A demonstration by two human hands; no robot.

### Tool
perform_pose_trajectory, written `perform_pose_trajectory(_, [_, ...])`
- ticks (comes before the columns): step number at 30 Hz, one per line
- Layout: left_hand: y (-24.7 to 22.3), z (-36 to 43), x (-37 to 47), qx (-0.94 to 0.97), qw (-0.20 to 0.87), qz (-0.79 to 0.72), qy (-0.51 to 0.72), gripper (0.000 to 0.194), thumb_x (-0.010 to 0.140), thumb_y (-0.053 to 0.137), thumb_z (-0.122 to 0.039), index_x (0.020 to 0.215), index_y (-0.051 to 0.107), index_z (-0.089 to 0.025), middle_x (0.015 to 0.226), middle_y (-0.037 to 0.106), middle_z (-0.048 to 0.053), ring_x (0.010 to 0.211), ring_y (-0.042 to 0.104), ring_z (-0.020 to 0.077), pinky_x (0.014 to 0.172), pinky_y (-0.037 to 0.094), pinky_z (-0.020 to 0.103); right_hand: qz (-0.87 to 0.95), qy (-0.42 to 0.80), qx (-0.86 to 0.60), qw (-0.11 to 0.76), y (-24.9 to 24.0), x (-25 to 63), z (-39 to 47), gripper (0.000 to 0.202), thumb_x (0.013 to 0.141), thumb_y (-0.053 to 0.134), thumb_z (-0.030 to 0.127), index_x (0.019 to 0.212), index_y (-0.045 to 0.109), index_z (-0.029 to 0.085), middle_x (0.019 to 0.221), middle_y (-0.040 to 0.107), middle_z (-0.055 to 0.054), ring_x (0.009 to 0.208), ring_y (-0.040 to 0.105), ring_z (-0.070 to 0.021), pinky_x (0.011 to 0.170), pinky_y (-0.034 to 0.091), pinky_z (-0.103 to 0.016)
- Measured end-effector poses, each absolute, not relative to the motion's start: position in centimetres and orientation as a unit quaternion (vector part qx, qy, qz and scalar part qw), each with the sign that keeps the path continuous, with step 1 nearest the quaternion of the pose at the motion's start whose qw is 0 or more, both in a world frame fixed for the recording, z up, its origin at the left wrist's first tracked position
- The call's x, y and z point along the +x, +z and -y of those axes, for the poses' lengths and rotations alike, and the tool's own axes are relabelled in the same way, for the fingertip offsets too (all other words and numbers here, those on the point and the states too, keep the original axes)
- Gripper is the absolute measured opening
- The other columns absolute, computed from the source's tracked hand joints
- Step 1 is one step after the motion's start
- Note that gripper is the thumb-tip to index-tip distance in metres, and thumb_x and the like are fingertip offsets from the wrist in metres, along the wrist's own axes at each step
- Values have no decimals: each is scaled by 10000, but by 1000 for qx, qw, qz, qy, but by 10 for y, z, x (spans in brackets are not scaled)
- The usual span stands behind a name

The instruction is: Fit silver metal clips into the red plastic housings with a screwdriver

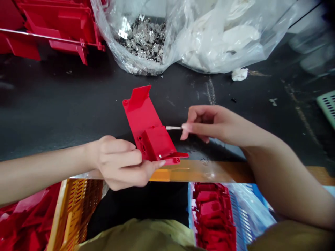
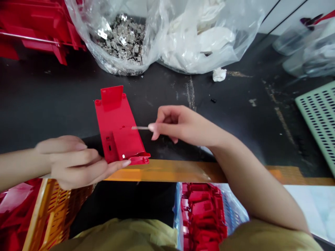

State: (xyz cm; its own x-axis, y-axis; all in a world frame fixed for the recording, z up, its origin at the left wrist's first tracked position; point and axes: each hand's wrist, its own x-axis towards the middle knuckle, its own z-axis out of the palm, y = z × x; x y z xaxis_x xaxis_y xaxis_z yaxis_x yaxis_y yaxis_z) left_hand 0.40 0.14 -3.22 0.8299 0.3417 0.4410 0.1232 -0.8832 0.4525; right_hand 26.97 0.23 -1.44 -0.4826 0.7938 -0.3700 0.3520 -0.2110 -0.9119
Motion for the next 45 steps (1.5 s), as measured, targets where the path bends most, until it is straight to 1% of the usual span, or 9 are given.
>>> perform_pose_trajectory(5, [-48,-3,11,939,-92,63,325,163,810,632,-76,700,651,-195,644,577,-49,477,481,80,562,510,255,630,575,-478,211,-13,277,-8,243,768,712,365,761,565,172,707,680,-4,567,546,-73,483,425,-186])
perform_pose_trajectory(10, [-41,-2,11,962,-114,46,243,180,836,576,-74,870,705,-196,644,602,-46,501,513,95,610,519,252,671,560,-454,174,-17,279,-10,215,730,749,329,787,639,153,704,664,-1,607,556,-84,552,442,-213])
perform_pose_trajectory(16, [-36,-6,10,979,-24,41,199,171,871,527,-153,843,692,-186,638,633,-25,558,577,114,616,525,251,711,538,-430,144,-17,281,-15,230,737,734,383,806,720,163,748,701,-21,669,602,-119,630,472,-253])
perform_pose_trajectory(22, [-41,-12,8,929,116,-141,323,136,815,553,-208,730,658,-218,609,578,-26,531,513,110,584,493,276,735,537,-394,127,-19,284,-14,219,754,726,357,845,737,158,797,713,-38,724,629,-136,685,495,-268])
perform_pose_trajectory(24, [-40,-15,10,909,137,-216,328,103,828,586,-217,849,685,-201,757,623,20,660,572,135,635,494,291,744,536,-379,129,-19,286,-14,217,743,740,342,857,741,157,824,715,-43,747,643,-142,702,505,-268])
perform_pose_trajectory(26, [-39,-17,12,906,184,-242,294,243,860,589,-257,1072,661,-164,983,642,85,880,609,179,775,510,324,752,534,-367,121,-18,289,-15,207,746,741,331,866,744,162,843,717,-40,763,653,-141,710,512,-262])
perform_pose_trajectory(30, [-42,-19,14,931,233,-213,184,451,905,563,-366,1322,518,-201,1316,546,118,1183,523,230,1001,428,396,767,527,-351,105,-15,290,-14,192,777,717,324,879,746,163,847,717,-36,765,659,-134,706,515,-251])
perform_pose_trajectory(35, [-43,-25,11,941,248,-184,136,446,891,583,-419,1297,536,-239,1285,582,85,1185,515,235,1026,378,414,792,510,-313,122,-16,284,-11,177,810,692,290,902,752,152,841,705,-53,746,649,-122,682,500,-231])
perform_pose_trajectory(45, [-35,-27,8,931,292,-187,113,405,855,602,-284,1251,560,-213,1236,585,73,1144,518,211,1011,354,372,853,393,-314,138,-23,268,5,158,880,609,302,904,680,163,850,663,-26,739,604,-96,675,431,-208])
